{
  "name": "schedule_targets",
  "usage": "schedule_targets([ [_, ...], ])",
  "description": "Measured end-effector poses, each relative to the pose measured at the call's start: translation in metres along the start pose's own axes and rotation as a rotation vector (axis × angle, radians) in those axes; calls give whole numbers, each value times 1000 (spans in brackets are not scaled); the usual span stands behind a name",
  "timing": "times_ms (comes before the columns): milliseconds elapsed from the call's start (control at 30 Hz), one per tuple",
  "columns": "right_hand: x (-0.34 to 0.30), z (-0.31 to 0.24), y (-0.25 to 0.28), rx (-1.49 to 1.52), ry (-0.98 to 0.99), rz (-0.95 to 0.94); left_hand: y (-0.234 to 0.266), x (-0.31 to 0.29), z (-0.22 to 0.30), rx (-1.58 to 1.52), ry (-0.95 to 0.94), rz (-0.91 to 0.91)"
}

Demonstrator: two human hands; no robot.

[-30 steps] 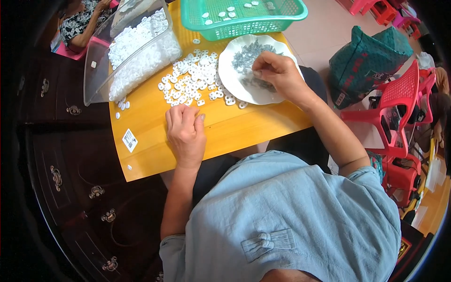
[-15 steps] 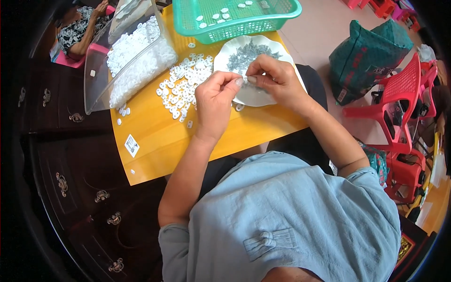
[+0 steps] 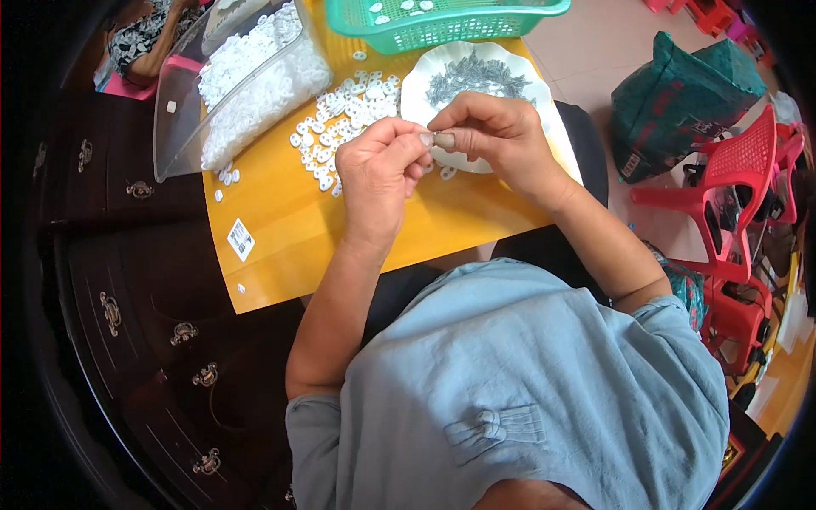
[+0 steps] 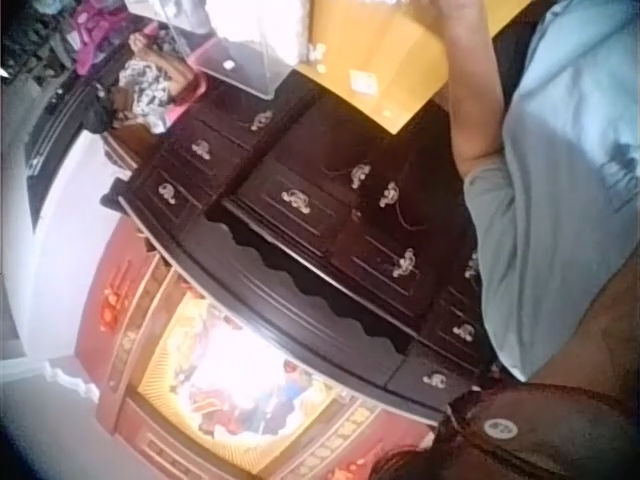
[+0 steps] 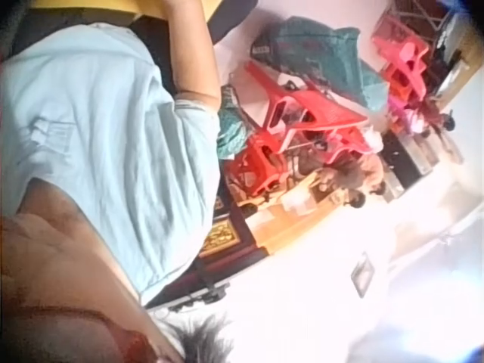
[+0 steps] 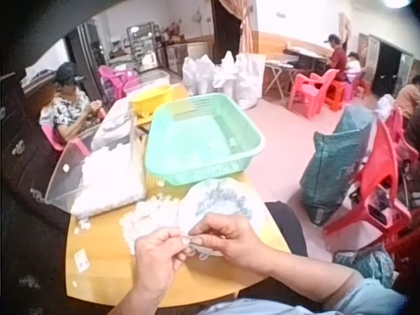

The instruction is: Manually assembling small white plastic components by inserting metal pins into them.

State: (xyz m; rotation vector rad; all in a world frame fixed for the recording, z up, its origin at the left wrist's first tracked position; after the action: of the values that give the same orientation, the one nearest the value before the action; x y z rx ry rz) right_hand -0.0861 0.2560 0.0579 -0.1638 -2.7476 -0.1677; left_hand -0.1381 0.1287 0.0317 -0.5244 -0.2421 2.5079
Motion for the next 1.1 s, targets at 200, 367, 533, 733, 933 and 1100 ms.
schedule_targets([
  [200, 0, 0, 5, 108, 3, 154, 3, -36, 40, 239, -233, 149],
  [367, -10, 5, 23, 85, 7, 322, -73, -116, 116, 126, -648, -628],
  [533, -13, 3, 13, -94, 150, 290, -46, -130, 133, 200, -677, -527],
  [733, -15, 0, 9, -193, 178, 236, -22, -168, 126, 294, -708, -435],
  [933, -15, 1, 9, -172, 178, 248, 15, -173, 142, 403, -735, -323],
  [1100, -17, 3, 12, -193, 156, 255, 9, -160, 137, 473, -755, -243],
])
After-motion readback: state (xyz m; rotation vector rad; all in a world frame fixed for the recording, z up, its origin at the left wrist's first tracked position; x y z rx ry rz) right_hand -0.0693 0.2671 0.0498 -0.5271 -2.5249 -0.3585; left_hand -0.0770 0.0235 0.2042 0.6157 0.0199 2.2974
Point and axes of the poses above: each hand's wrist, its own x-axis towards the middle knuckle, its own y-axis out of the back of the hand, z = x × y, the point moved 10 cm from there along x, towards the middle knuckle, and after that the axes turned 9 degrees about y, right-handed, at the moved point
